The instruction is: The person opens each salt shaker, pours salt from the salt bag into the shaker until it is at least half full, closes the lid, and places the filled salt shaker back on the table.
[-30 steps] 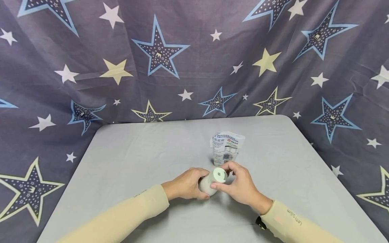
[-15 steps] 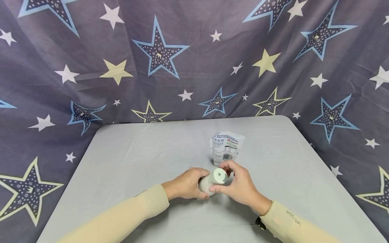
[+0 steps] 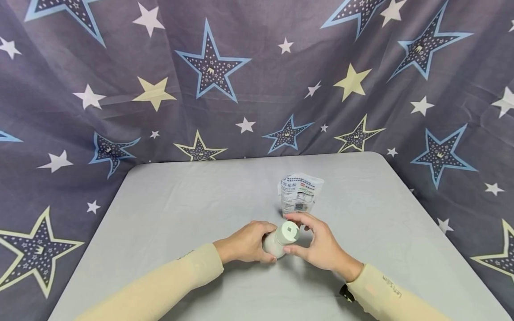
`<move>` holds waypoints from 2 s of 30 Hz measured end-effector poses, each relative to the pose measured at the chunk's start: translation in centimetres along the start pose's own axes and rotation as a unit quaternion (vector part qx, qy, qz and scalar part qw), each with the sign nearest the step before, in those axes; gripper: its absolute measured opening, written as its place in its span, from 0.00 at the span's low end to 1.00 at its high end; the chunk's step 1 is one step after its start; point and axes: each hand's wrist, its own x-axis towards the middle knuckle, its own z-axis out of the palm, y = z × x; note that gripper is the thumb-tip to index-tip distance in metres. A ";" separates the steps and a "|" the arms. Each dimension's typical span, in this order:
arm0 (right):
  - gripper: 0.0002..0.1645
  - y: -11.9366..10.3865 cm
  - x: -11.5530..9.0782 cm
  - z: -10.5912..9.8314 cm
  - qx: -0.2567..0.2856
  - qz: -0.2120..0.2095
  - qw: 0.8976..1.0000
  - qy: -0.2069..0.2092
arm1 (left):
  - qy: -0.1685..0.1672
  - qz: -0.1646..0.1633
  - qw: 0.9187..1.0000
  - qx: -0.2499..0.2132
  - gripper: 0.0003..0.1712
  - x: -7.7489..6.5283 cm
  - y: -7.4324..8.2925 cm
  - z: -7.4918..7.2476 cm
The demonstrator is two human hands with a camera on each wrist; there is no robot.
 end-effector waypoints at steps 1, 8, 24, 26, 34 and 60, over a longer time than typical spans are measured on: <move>0.43 0.0 0.0 0.0 0.000 -0.003 1.000 -0.001 | 0.000 -0.001 1.000 0.000 0.28 0.0 0.0 0.0; 0.40 0.1 0.0 -0.1 0.008 -0.011 1.000 -0.006 | -0.001 -0.004 1.000 0.005 0.28 0.1 0.1 0.0; 0.27 0.1 0.1 0.5 0.001 0.019 0.999 0.038 | 0.002 0.012 1.000 0.012 0.26 0.2 -0.1 0.0; 0.27 0.1 0.1 0.6 -0.004 0.023 0.999 0.047 | 0.002 0.011 1.000 0.010 0.26 0.2 -0.1 0.0; 0.28 0.0 0.2 1.0 -0.016 0.029 0.998 0.059 | 0.004 0.014 1.000 0.004 0.25 0.2 -0.1 0.0; 0.34 -0.1 0.2 -0.2 -0.005 -0.028 1.000 0.007 | -0.001 0.000 1.000 -0.004 0.26 0.2 0.0 0.0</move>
